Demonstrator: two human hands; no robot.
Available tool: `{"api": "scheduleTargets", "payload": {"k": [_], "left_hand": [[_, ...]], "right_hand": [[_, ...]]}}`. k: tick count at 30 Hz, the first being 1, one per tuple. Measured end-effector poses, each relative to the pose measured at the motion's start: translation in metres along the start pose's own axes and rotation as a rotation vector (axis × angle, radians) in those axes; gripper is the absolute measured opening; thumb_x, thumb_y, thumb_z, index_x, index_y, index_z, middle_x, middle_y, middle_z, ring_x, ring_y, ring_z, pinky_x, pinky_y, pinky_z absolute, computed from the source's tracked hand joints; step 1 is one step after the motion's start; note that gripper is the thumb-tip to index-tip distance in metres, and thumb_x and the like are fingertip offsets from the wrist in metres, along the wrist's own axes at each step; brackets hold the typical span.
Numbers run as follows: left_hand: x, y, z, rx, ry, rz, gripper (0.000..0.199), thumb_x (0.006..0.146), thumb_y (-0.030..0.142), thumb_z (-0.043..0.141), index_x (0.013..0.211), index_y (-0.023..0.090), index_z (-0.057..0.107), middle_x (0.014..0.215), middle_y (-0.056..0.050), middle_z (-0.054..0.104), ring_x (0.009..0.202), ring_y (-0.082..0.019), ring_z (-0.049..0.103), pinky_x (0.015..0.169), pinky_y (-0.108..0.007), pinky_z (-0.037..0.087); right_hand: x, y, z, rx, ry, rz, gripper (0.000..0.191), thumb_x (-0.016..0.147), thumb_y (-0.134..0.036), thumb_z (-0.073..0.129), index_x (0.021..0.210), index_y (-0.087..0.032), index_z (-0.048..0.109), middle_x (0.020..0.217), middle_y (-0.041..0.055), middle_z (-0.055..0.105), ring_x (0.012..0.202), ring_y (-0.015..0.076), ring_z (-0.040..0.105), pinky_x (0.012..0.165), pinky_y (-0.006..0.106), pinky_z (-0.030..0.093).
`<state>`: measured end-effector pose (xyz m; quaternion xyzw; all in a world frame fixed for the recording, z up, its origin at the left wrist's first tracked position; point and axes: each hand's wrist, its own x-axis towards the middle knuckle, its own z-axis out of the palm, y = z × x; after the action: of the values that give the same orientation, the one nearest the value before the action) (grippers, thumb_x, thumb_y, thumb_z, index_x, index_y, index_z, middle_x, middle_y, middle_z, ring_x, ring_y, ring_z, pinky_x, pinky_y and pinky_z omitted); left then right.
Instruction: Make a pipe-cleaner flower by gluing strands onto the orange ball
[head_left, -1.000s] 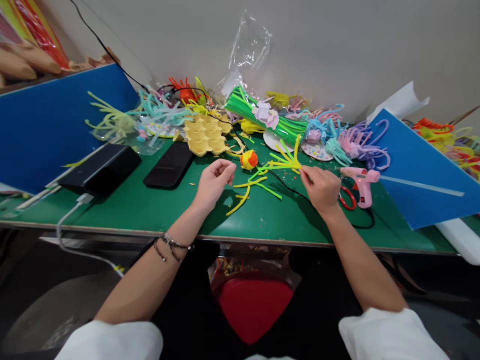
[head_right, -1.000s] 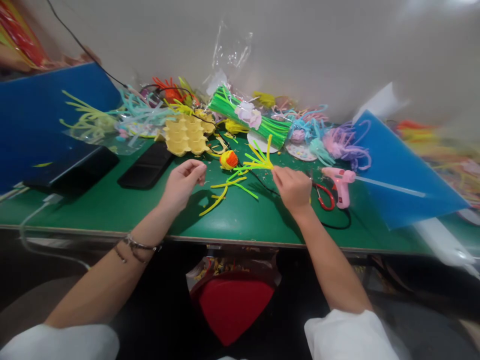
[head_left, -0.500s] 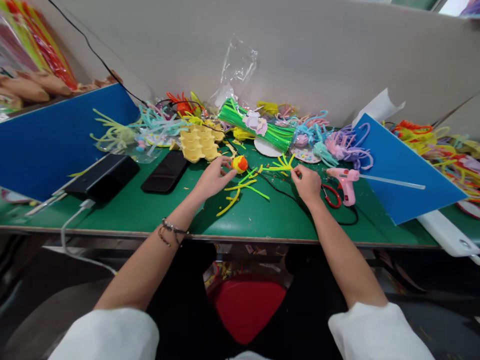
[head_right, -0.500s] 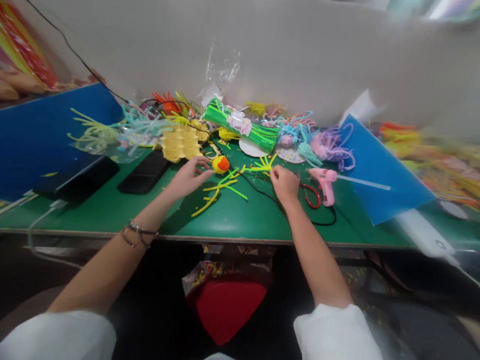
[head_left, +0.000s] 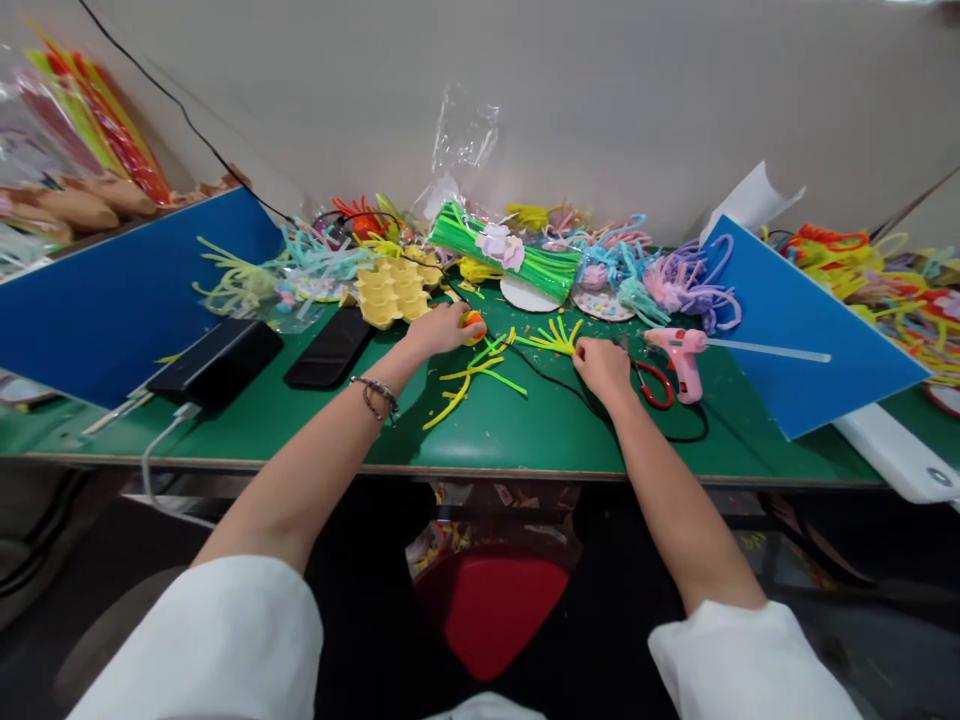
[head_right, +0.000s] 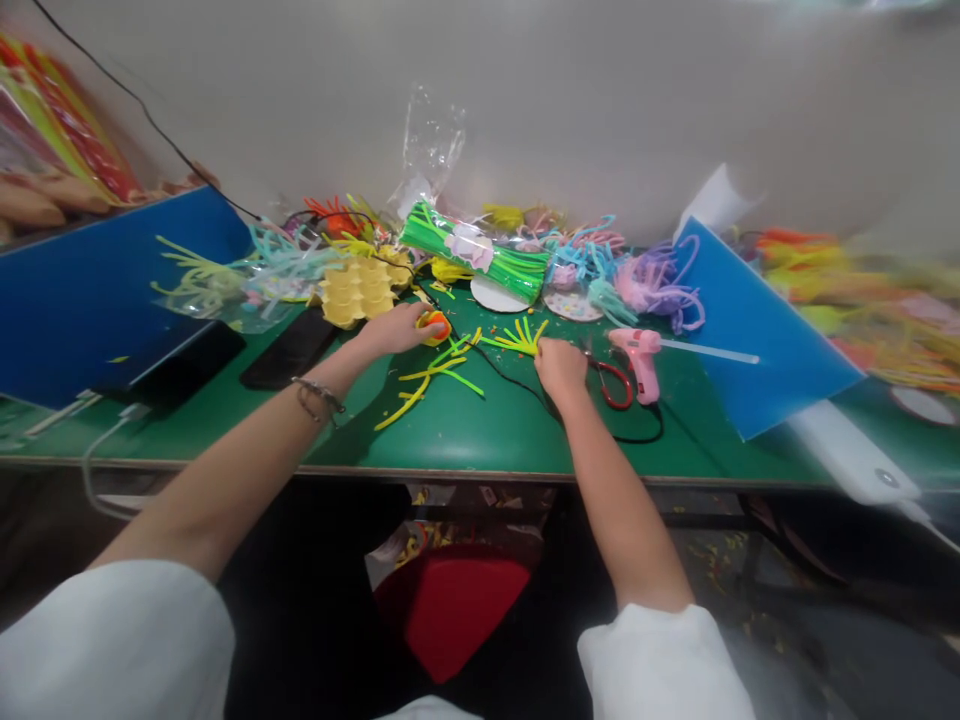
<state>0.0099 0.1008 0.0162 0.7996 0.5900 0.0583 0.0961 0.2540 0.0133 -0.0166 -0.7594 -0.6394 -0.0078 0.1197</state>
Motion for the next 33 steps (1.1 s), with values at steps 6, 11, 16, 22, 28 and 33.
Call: {"api": "scheduleTargets", "payload": {"k": [6,11,16,22,28,33], "left_hand": [[0.017,-0.008,0.004,0.006,-0.026,-0.034,0.066,0.076,0.056,0.052,0.127,0.013,0.052,0.122,-0.019,0.060,0.109,-0.035,0.057,0.086,-0.038,0.045],[0.024,-0.008,-0.004,-0.006,0.075,-0.045,0.061,0.075,0.056,0.052,0.121,0.016,0.055,0.114,-0.014,0.064,0.103,-0.031,0.060,0.081,-0.034,0.046],[0.040,0.003,-0.007,0.004,0.236,0.056,0.058,0.077,0.043,0.058,0.125,0.013,0.047,0.123,-0.015,0.055,0.111,-0.028,0.054,0.092,-0.035,0.043],[0.066,0.010,0.016,0.034,0.269,0.235,0.056,0.069,0.021,0.064,0.122,0.015,0.049,0.125,-0.014,0.049,0.120,-0.030,0.045,0.099,-0.040,0.039],[0.069,-0.010,0.016,-0.025,0.333,0.245,0.064,0.077,0.028,0.057,0.134,0.008,0.035,0.136,-0.019,0.036,0.128,-0.029,0.038,0.106,-0.038,0.034],[0.052,-0.033,-0.005,-0.057,0.213,0.224,0.047,0.084,0.040,0.044,0.116,0.007,0.054,0.109,-0.015,0.059,0.096,-0.022,0.059,0.087,-0.034,0.047]], "right_hand": [[-0.001,0.002,0.000,-0.016,0.007,0.030,0.025,0.085,-0.023,0.043,0.092,-0.020,0.067,0.091,0.0121,0.070,0.081,0.0213,0.065,0.065,0.028,0.042],[0.000,0.001,0.003,-0.025,-0.014,0.030,0.026,0.085,-0.024,0.042,0.094,-0.019,0.066,0.094,0.0119,0.070,0.086,0.0231,0.066,0.068,0.029,0.044],[0.000,0.000,0.001,-0.034,-0.044,0.028,0.025,0.085,-0.024,0.043,0.094,-0.018,0.066,0.095,0.0117,0.070,0.089,0.0241,0.066,0.071,0.029,0.045],[-0.002,-0.002,-0.004,-0.058,-0.080,0.029,0.026,0.085,-0.024,0.042,0.096,-0.018,0.065,0.095,0.0112,0.070,0.089,0.0237,0.067,0.072,0.030,0.046],[-0.001,-0.002,-0.003,-0.073,-0.103,0.025,0.027,0.085,-0.023,0.042,0.097,-0.018,0.066,0.095,0.0117,0.070,0.090,0.0238,0.067,0.073,0.030,0.047],[-0.001,-0.003,-0.003,-0.081,-0.095,0.023,0.027,0.085,-0.022,0.042,0.096,-0.017,0.066,0.096,0.0127,0.070,0.091,0.0246,0.066,0.073,0.030,0.047]]}}
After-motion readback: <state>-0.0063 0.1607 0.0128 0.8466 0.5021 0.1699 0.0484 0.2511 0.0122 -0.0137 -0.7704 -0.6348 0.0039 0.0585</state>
